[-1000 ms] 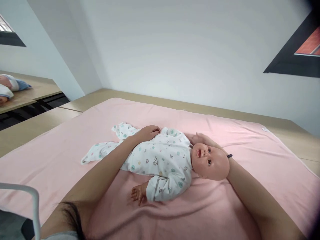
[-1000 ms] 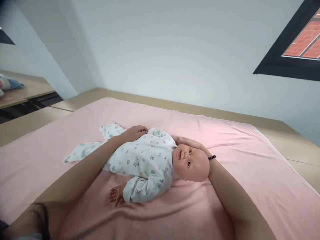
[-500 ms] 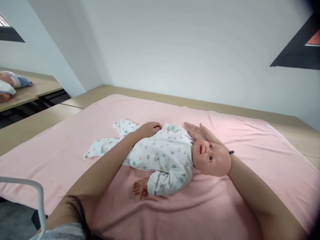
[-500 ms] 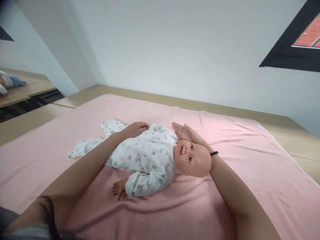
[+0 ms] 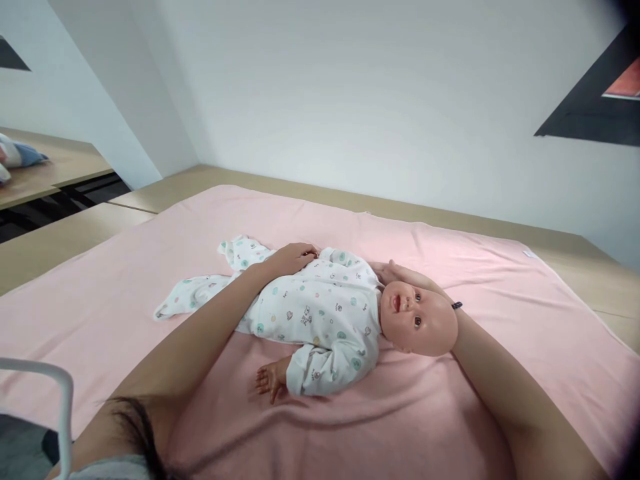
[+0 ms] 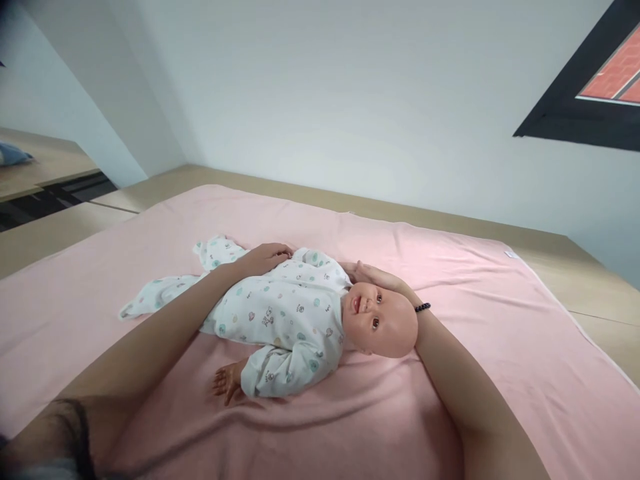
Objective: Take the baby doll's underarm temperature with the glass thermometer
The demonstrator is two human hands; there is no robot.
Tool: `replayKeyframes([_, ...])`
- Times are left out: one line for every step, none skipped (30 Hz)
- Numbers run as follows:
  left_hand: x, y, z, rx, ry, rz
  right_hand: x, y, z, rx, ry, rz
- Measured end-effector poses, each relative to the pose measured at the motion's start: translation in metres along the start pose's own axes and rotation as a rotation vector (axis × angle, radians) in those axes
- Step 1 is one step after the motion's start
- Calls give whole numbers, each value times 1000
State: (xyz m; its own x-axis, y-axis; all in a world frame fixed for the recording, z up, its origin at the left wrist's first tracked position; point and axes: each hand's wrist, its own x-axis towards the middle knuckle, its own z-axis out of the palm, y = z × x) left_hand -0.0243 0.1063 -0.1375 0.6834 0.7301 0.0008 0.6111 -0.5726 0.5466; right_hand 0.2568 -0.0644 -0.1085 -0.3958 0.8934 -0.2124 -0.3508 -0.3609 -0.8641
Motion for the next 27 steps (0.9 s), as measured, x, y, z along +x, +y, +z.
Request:
replayKeyframes([0,0,0,7,1,-2,1,0,-1,-9,10,-22])
replayKeyframes([0,0,0,8,3,0,3,-1,-2,-17,30,-57])
replayKeyframes([0,-1,0,3,4,3,4,-1,-3,-23,51,-89])
replayKeyframes([0,-1,0,-6,6,8,5,-1,-4,-27,64,-108])
replayKeyframes([0,-2,0,-13,6,12,5,0,-5,-28,67,-111])
replayKeyframes([0,-2,0,-19,5,14,5,1,-7,-29,59,-94])
replayKeyframes([0,-3,1,-22,4,12,4,2,-8,-28,44,-69])
replayKeyframes([0,-3,1,-22,2,8,2,4,-8,-28,32,-50])
replayKeyframes([0,-3,0,-18,1,5,1,5,-8,-27,28,-46])
replayKeyframes([0,-3,0,-15,-2,2,0,6,-8,-26,32,-57])
replayKeyframes([-1,-2,0,-12,-5,-1,0,6,-8,-24,44,-79])
replayKeyframes([-1,-2,0,-10,-8,-5,0,6,-7,-22,57,-104])
replayKeyframes([-1,-1,-1,-10,-10,-7,-1,6,-7,-20,70,-124])
replayKeyframes([-1,0,-1,-12,-13,-7,-1,5,-7,-20,77,-131])
replayKeyframes([-2,0,-1,-13,-14,-7,-2,5,-7,-21,76,-125])
replayKeyframes([-2,1,-2,-14,-14,-8,-3,5,-6,-25,67,-109])
replayKeyframes([-2,1,-2,-14,-15,-7,-4,5,-6,-32,50,-89])
replayKeyframes([-3,2,-2,-14,-15,-4,-3,4,-5,-41,30,-75])
replayKeyframes([-3,2,-2,-13,-15,-3,-2,4,-4,-49,11,-71])
replayKeyframes([-3,2,-2,-11,-15,-3,0,3,-2,-55,-3,-79])
replayKeyframes([-3,2,-2,-8,-14,-3,2,2,0,-58,-10,-96])
replayKeyframes([-2,1,-2,-5,-12,-3,3,1,2,-57,-10,-116])
replayKeyframes([-2,1,-1,-3,-10,-4,4,0,4,-54,-8,-131])
replayKeyframes([-2,0,-1,-2,-9,-4,3,0,5,-51,-10,-131])
replayKeyframes([-1,-1,-1,-2,-9,-3,1,0,7,-50,-17,-118])
replayKeyframes([-1,-1,0,-2,-9,0,-2,0,8,-53,-28,-101])
replayKeyframes([-1,-2,0,0,-9,2,-5,1,8,-61,-37,-86])
